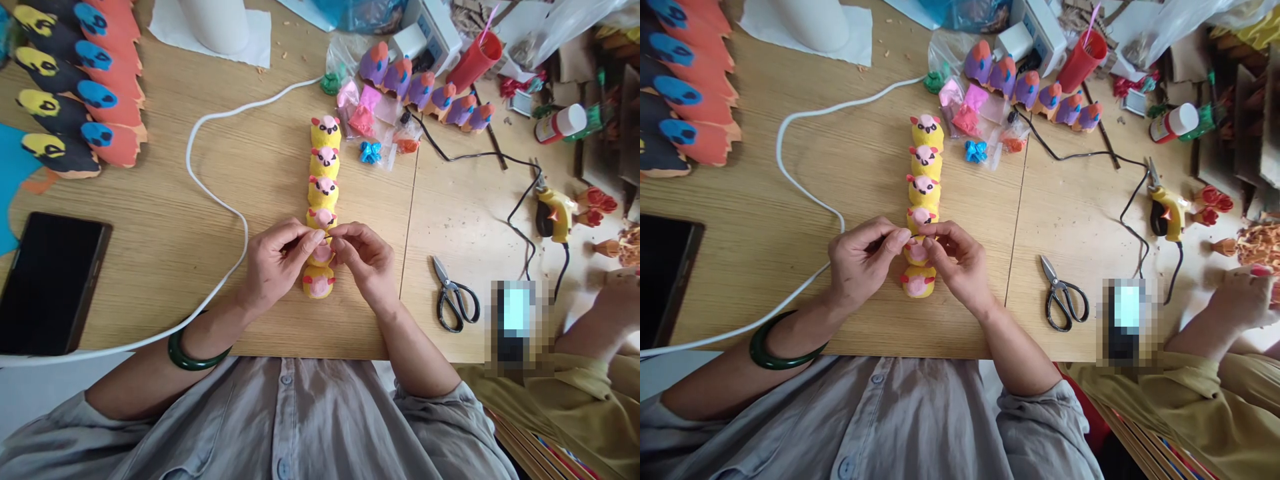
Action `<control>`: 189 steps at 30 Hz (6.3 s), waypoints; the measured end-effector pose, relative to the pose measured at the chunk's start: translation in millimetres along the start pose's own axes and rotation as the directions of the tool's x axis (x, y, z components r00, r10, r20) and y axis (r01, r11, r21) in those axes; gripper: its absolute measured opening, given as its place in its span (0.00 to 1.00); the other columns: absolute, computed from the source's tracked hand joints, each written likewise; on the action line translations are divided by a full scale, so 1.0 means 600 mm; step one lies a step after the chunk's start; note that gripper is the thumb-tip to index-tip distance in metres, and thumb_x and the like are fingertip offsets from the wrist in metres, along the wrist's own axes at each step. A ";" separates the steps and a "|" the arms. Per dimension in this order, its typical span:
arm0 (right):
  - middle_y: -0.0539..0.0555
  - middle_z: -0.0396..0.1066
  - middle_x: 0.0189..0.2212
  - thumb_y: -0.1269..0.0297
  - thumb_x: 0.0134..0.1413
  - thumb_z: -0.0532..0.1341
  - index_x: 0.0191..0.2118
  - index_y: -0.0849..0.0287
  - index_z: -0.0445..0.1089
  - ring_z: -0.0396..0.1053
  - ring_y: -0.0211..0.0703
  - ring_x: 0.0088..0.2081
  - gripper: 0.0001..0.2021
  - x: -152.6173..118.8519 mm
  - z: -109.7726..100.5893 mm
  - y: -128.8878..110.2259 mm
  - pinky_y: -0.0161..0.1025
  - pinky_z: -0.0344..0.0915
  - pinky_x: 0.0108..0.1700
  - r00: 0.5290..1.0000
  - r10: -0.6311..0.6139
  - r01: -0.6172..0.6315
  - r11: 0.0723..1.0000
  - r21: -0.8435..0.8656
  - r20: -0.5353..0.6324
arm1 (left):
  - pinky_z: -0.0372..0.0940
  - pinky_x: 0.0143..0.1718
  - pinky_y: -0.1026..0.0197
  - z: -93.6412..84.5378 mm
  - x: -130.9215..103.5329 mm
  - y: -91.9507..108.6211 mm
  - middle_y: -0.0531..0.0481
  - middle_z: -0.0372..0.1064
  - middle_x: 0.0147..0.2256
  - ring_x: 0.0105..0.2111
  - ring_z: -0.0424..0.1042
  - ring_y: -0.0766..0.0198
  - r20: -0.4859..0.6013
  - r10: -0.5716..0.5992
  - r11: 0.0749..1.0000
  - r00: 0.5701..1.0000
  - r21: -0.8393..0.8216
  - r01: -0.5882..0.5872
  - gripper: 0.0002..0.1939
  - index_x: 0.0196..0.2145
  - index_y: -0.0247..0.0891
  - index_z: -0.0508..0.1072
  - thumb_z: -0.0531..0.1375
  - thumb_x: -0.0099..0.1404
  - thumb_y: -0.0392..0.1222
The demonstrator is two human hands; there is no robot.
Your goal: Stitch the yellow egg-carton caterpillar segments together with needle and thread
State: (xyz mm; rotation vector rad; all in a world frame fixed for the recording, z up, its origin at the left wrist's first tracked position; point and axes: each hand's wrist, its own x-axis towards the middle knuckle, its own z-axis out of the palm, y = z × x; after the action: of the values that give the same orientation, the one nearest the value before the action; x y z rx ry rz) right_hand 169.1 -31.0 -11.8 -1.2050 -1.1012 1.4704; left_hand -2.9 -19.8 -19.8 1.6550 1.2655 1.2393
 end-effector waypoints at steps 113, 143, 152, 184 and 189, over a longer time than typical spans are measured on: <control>0.50 0.68 0.31 0.71 0.72 0.54 0.64 0.48 0.74 0.61 0.38 0.28 0.22 -0.014 0.007 0.021 0.37 0.64 0.31 0.867 -0.485 0.427 0.606 -0.671 0.114 | 0.68 0.25 0.66 0.009 0.002 -0.003 0.54 0.76 0.25 0.25 0.74 0.67 0.106 -0.565 0.709 0.818 -0.445 0.547 0.17 0.34 0.40 0.84 0.76 0.57 0.56; 0.48 0.75 0.33 0.54 0.62 0.71 0.39 0.55 0.78 0.67 0.32 0.27 0.11 -0.001 0.003 0.006 0.33 0.67 0.26 0.988 -0.132 0.127 0.989 -0.070 -0.083 | 0.59 0.22 0.62 -0.006 0.004 -0.002 0.54 0.65 0.20 0.21 0.63 0.67 0.252 -0.413 0.820 0.875 -0.315 0.478 0.16 0.29 0.41 0.82 0.68 0.66 0.56; 0.50 0.75 0.39 0.56 0.67 0.67 0.50 0.50 0.79 0.72 0.35 0.33 0.10 -0.004 0.001 0.014 0.35 0.72 0.31 0.991 -0.132 0.131 0.986 -0.103 -0.006 | 0.71 0.31 0.65 -0.005 0.007 0.004 0.52 0.79 0.29 0.29 0.76 0.65 0.228 -0.416 0.847 0.880 -0.254 0.466 0.14 0.35 0.39 0.84 0.68 0.66 0.54; 0.44 0.66 0.22 0.46 0.56 0.73 0.31 0.57 0.75 0.62 0.31 0.21 0.18 0.006 0.005 -0.002 0.32 0.71 0.24 0.995 0.072 -0.064 0.992 0.105 -0.073 | 0.62 0.26 0.66 -0.012 0.009 0.012 0.55 0.69 0.23 0.23 0.66 0.69 0.181 -0.193 0.975 0.964 -0.078 0.209 0.19 0.26 0.38 0.74 0.61 0.73 0.49; 0.42 0.58 0.17 0.44 0.59 0.71 0.27 0.57 0.73 0.56 0.31 0.19 0.21 0.009 0.004 0.001 0.31 0.68 0.22 0.993 0.104 -0.094 0.981 0.167 -0.052 | 0.62 0.27 0.66 -0.014 0.010 0.012 0.55 0.68 0.22 0.24 0.66 0.69 0.155 -0.211 0.974 0.965 -0.053 0.222 0.18 0.26 0.38 0.75 0.61 0.73 0.48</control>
State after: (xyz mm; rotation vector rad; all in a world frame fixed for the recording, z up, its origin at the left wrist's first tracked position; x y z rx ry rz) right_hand 166.3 -25.9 -13.4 -1.1939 -0.8719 1.5581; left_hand -8.6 -16.2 -8.9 1.4851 1.2590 0.9988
